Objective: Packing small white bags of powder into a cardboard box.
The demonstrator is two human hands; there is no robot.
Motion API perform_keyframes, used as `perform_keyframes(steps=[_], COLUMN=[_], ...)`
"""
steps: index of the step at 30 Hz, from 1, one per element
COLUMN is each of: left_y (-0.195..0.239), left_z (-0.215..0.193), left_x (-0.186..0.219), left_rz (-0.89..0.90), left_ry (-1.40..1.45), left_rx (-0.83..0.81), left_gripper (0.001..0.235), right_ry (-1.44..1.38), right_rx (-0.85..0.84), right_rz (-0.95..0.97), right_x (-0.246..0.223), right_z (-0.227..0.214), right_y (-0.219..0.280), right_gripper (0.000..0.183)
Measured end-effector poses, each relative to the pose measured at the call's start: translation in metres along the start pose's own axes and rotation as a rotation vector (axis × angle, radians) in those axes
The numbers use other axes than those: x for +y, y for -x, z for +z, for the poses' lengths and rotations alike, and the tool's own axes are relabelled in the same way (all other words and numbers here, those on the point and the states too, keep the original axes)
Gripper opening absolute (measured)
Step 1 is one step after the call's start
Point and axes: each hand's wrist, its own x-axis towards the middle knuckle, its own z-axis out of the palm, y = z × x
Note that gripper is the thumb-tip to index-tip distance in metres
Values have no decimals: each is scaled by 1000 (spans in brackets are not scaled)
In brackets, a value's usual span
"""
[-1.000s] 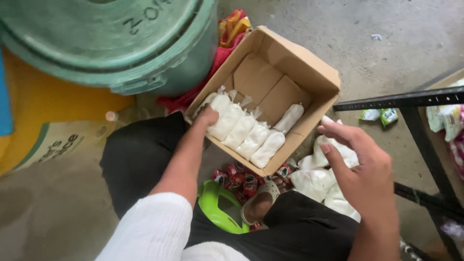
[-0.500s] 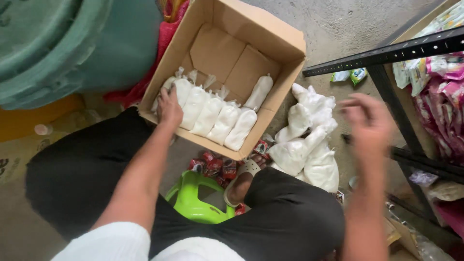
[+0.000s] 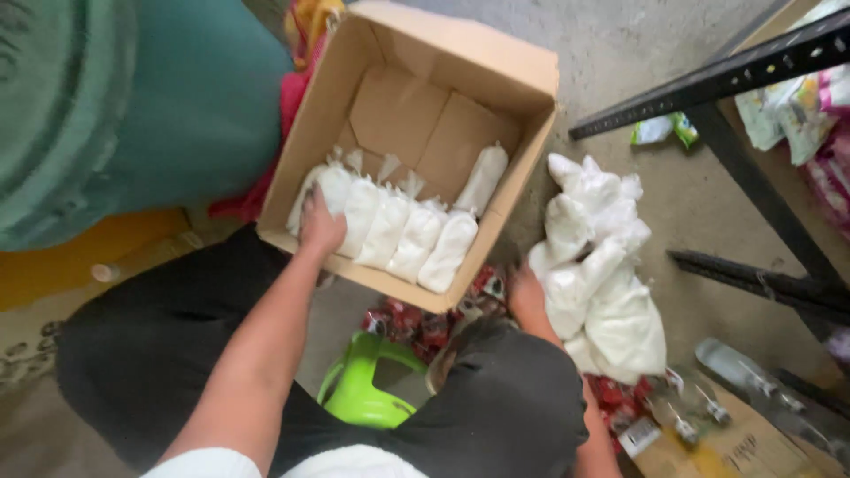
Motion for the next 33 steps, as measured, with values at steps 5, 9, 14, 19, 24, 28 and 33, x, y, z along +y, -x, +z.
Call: perform_keyframes(steps=[5, 9, 14, 19, 24, 28, 33], left_y=[-43, -15, 64, 146, 199, 205, 207], left_z=[-23, -87, -145, -190, -219, -213, -228], left_x=[-27, 65, 201, 254, 246, 243, 256], left_rz=[116, 169, 654, 1087, 1079, 1296, 1246], left_ry=[-215, -117, -67, -131, 67, 167, 484], left_rx=[-272, -301, -229, -278, -517, -417, -520], left_gripper=[75, 57, 57, 58, 86, 103, 52], right_ry=[49, -61, -453, -841, -630, -525, -1030], right_rx=[-35, 122, 308, 272, -157, -204, 289], right_rz=[79, 81, 167, 174, -141, -222, -348], right_x=[33, 22, -29, -63, -163, -238, -299], right_z=[36, -20, -138, -248, -395, -447, -466], right_y=[-21, -9, 29, 75, 117, 133, 124], right_gripper=[20, 25, 25, 24, 22, 20, 21])
